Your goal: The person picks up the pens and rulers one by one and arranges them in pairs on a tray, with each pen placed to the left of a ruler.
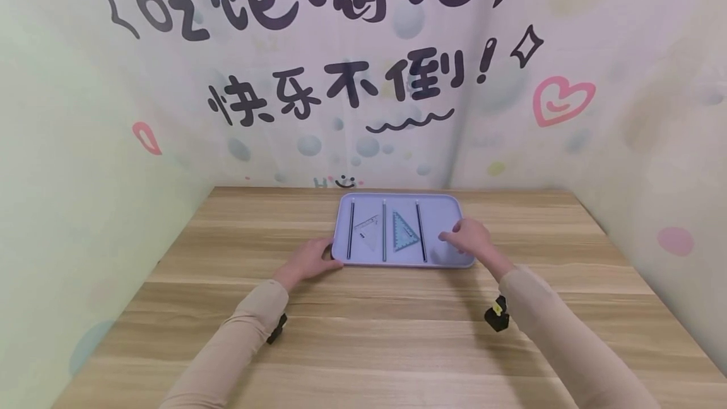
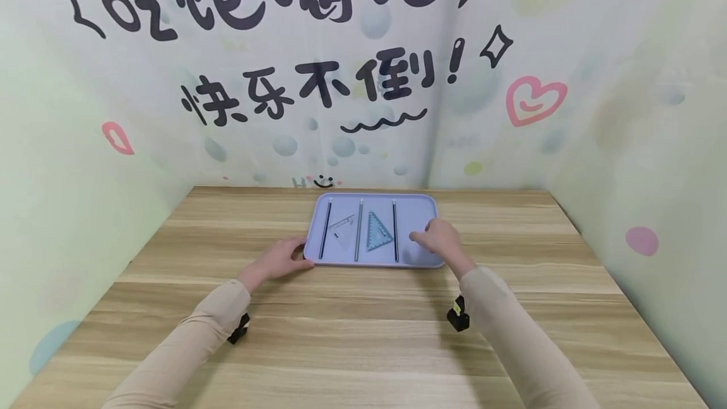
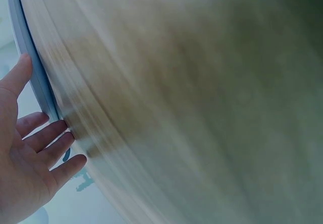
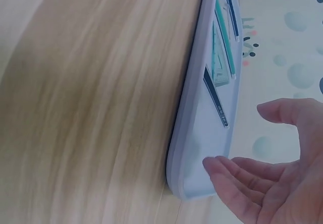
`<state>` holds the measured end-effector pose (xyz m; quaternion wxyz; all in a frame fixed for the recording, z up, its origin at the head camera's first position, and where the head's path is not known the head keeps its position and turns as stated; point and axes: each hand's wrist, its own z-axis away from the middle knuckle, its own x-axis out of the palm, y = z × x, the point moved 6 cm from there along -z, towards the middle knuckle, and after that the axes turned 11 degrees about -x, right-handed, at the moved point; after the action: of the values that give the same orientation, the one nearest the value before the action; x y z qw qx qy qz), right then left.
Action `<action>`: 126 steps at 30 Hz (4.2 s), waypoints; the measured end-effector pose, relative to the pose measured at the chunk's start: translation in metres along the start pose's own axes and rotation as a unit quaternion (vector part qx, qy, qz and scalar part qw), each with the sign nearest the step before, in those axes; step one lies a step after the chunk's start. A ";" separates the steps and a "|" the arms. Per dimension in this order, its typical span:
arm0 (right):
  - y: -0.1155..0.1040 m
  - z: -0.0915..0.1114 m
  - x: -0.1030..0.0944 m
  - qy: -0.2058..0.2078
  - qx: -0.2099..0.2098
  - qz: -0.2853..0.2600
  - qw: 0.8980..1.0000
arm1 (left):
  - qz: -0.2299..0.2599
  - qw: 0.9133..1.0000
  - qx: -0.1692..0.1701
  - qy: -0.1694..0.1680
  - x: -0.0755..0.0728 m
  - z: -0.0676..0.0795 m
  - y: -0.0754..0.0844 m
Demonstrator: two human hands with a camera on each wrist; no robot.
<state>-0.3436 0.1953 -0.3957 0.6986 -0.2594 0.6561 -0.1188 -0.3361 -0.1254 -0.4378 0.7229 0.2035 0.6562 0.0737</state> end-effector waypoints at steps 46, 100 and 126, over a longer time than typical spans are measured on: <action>-0.009 0.062 0.029 0.086 -0.145 0.217 0.961 | 0.013 1.000 -0.002 -0.005 0.002 -0.001 -0.002; 0.053 0.110 0.005 0.065 -0.081 0.220 0.970 | 0.022 1.000 -0.007 -0.012 0.000 0.000 -0.001; 0.085 0.125 -0.019 0.034 -0.080 0.164 0.983 | 0.016 1.000 -0.006 -0.014 -0.001 0.002 0.000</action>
<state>-0.2385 0.3019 -0.4230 0.6632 -0.1989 0.7204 0.0416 -0.3340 -0.1259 -0.4370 0.7319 0.2109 0.6422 0.0861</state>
